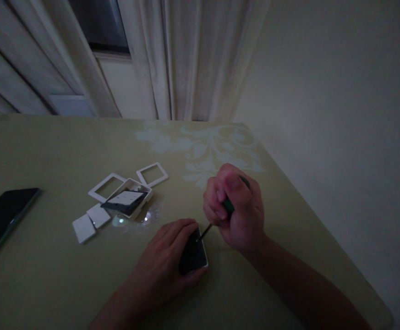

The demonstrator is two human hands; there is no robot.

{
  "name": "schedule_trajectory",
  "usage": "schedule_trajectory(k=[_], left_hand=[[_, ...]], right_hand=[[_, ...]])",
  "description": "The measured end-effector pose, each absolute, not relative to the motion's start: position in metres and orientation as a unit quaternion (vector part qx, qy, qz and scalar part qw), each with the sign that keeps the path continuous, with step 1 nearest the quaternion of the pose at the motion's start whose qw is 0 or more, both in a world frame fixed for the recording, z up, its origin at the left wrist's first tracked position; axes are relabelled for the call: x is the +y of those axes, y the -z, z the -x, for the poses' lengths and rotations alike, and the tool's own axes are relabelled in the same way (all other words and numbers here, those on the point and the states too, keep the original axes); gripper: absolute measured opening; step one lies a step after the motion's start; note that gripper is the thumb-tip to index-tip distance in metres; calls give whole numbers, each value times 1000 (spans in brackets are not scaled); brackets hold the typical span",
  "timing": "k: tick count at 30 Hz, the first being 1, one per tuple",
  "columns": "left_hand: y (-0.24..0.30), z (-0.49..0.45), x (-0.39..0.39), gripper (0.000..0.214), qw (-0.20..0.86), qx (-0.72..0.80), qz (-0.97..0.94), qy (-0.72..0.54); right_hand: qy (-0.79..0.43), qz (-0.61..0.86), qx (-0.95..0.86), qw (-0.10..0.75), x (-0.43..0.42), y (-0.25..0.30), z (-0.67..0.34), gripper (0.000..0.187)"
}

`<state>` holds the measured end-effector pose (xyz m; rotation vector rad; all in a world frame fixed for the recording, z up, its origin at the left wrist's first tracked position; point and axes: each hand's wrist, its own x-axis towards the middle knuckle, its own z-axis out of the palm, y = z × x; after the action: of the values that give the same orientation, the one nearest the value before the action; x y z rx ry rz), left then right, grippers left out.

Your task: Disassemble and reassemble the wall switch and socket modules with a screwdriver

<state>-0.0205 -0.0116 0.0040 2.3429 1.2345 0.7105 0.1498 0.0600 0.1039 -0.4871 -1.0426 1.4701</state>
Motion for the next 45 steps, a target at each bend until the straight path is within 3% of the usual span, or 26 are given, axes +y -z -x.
schedule_trajectory(k=[23,38,45], left_hand=[[-10,17,-10,67,198,431,-841,-261],[-11,18,-8,70,205,424,-840,-270],[-9,18,-9,68,211,425,-836,-274]], right_hand=[[-646,213,-449,579,57,-96,-144,45],[-603,216,-539,548,47,-85,-153,32],[-587,234,-539,558,47,-84,-151,35]])
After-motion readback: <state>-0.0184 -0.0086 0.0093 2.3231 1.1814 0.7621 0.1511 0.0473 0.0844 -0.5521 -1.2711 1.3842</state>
